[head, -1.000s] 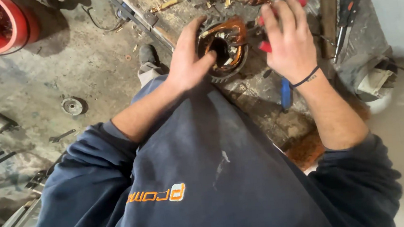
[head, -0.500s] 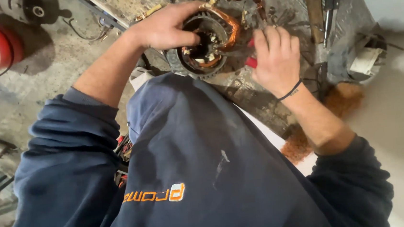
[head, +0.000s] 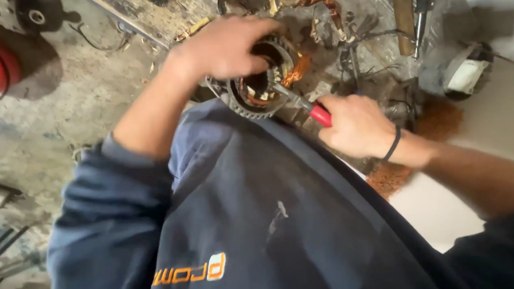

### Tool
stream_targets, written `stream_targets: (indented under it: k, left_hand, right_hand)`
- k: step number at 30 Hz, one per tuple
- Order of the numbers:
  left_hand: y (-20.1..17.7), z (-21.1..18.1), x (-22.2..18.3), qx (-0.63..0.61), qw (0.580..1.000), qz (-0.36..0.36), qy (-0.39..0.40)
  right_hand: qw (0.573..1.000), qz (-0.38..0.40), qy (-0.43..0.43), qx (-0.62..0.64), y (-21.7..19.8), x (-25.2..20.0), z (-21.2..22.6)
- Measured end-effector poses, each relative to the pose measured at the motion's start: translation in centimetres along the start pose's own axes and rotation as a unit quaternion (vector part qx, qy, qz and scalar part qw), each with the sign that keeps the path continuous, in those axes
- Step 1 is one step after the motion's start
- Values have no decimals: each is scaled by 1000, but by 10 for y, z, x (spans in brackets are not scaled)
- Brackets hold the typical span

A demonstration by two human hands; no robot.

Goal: The person sits with an electric motor armature on their lap and pries copper windings out of the housing using a screwdriver and pliers. They pull out copper wire bundles and pieces by hand and with pliers, placing the extracted copper on the workbench beside them.

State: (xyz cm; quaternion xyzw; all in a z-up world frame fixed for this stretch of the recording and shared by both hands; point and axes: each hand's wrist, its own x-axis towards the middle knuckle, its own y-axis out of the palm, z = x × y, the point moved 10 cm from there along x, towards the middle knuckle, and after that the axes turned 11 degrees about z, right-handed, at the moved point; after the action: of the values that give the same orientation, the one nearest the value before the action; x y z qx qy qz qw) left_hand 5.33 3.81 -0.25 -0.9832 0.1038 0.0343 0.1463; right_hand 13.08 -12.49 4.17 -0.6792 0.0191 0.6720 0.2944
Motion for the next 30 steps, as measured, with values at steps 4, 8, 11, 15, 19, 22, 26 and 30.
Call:
stream_targets:
  k: [4, 8, 11, 15, 19, 22, 26, 30]
  left_hand:
    - [-15, -25, -32, 162, 935, -298, -107]
    - [-21, -6, -26, 119, 916, -309, -225]
    - [-24, -9, -14, 158, 914, -313, -203]
    - [-28, 0, -14, 140, 923, -286, -216]
    - [-29, -3, -14, 136, 926, -298, -188]
    - [-25, -6, -11, 147, 928, -294, -177]
    - [-27, 7, -13, 99, 939, -264, -195]
    - [-29, 3, -15, 111, 939, -278, -172]
  right_hand:
    - [995, -61, -47, 60, -8, -2, 7]
    - [987, -78, -75, 121, 2, 2, -1]
    - [979, -52, -100, 168, 8, 11, -9]
    - [970, -67, -165, 167, 23, 22, -15]
    - [947, -126, -241, 170, 15, 24, -11]
    - [939, -147, -251, 184, 17, 17, -9]
    - [940, -139, -216, 223, 15, 15, -5]
    - [944, -105, -138, 279, 22, 14, -7]
